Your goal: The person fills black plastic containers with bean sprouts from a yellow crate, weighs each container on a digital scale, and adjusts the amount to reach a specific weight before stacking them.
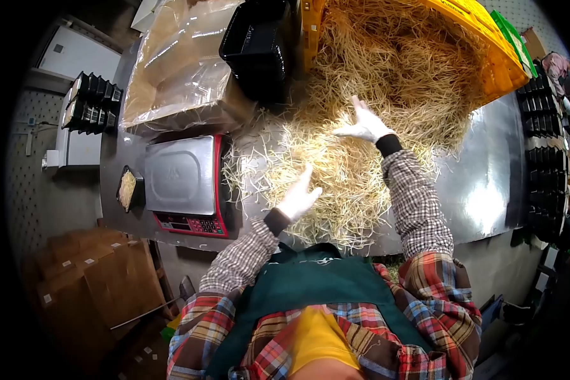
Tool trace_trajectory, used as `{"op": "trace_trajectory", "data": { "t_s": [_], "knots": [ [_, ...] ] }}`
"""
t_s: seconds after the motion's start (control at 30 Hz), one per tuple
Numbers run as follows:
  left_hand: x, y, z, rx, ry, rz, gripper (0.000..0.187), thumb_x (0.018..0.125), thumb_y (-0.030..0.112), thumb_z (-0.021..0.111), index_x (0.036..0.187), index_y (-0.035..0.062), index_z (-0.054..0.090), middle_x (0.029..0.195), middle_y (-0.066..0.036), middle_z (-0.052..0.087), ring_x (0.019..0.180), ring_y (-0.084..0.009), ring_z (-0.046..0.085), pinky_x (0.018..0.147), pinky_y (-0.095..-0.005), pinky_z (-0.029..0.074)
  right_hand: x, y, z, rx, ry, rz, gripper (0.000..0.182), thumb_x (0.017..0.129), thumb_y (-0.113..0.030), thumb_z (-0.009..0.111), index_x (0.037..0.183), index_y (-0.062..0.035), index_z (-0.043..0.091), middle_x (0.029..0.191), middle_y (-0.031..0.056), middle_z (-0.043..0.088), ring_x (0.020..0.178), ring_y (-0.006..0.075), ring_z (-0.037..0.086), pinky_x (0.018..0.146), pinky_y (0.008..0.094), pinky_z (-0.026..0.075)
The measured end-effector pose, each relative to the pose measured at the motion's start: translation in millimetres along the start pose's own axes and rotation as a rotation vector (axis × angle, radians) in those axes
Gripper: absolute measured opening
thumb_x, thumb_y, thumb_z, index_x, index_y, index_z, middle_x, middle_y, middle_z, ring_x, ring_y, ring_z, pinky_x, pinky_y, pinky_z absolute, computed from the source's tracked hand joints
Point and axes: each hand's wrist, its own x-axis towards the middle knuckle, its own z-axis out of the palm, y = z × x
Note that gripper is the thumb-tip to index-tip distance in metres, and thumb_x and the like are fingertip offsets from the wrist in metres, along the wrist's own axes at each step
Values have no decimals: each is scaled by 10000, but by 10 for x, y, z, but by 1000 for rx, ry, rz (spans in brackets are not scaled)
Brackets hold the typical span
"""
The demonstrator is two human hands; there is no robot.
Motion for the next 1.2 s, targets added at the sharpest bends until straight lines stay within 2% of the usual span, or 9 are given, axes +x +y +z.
{"op": "trace_trajectory", "data": {
  "t_s": [0.2, 0.3, 0.43, 0.6, 0.73, 0.87, 1.0, 1.13, 1.2],
  "knots": [
    [194, 297, -412, 412, -426, 81, 470, 957, 250, 569, 1345, -6, 499, 1262, -287, 581, 1126, -407, 600, 964, -452, 487, -505, -577, 560, -555, 113, -85, 1450, 555, -755, 795, 1564, -7, 70, 1576, 323, 193, 1409, 465, 329, 1159, 582, 268],
    [397, 1048, -1239, 645, -216, 224, 405, 972, 405, 548, 813, 73, 717, 656, -153, 634, 639, -308, 645, 685, -445, 534, -294, -403, 605, -422, 165, 9, 1331, 667, -643, 795, 1576, -46, 28, 1556, 305, 266, 1388, 425, 386, 1165, 556, 273],
    [1249, 1991, -2383, 616, 652, 505, 322, 883, 340, 733, 943, 24, 745, 859, -148, 725, 809, -246, 708, 747, -334, 565, -176, -457, 320, -227, 0, 90, 1339, 663, -651, 802, 1576, -39, 37, 1482, 284, 387, 1289, 401, 492, 1113, 529, 344],
    [2707, 1777, -3414, 998, 590, -155, 738, 896, 382, 684, 1429, -43, 402, 1316, -208, 608, 1197, -361, 596, 1013, -419, 471, -302, -497, 621, -510, 225, 42, 1316, 633, -560, 845, 1573, -37, 88, 1499, 323, 319, 1238, 442, 523, 1093, 562, 353],
    [2858, 1611, -3426, 997, 556, -124, 541, 892, 366, 681, 1381, 168, 559, 1253, -146, 657, 1176, -337, 610, 1012, -434, 476, -140, -421, 371, -272, 102, 109, 1207, 656, -410, 805, 1574, -39, 115, 1408, 322, 444, 1110, 366, 619, 993, 430, 495],
    [2690, 1765, -3443, 897, 748, -45, 348, 844, 309, 743, 1149, 143, 718, 1153, -110, 702, 1109, -275, 652, 954, -360, 514, -65, 95, 202, 246, 37, -53, 1093, 752, -380, 750, 1579, -61, 111, 1344, 220, 577, 1072, 261, 649, 933, 343, 544],
    [2361, 2088, -3724, 422, 786, 334, 242, 892, 240, 689, 1085, 93, 706, 994, -47, 701, 914, -176, 648, 832, -315, 501, -62, 682, 148, 918, 10, 29, 556, 790, -418, 798, 1161, -14, 704, 1146, 115, 702, 1110, 226, 628, 1019, 398, 468],
    [1352, 2603, -3773, 105, 784, 494, 139, 925, 202, 652, 985, 78, 670, 847, 15, 632, 749, -88, 573, 681, -249, 461, -149, 648, 334, 974, 141, -191, 801, 747, -375, 838, 1393, -24, 519, 1227, 123, 669, 1126, 250, 628, 997, 382, 490],
    [814, 2643, -3683, -9, 735, 466, 115, 941, 183, 633, 935, 70, 652, 773, 46, 598, 667, -44, 535, 605, -217, 441, -13, 562, 482, 227, 293, 19, 1223, 689, -433, 872, 1555, -1, 123, 1326, 203, 582, 1195, 321, 591, 1063, 453, 460]
  ]
}}
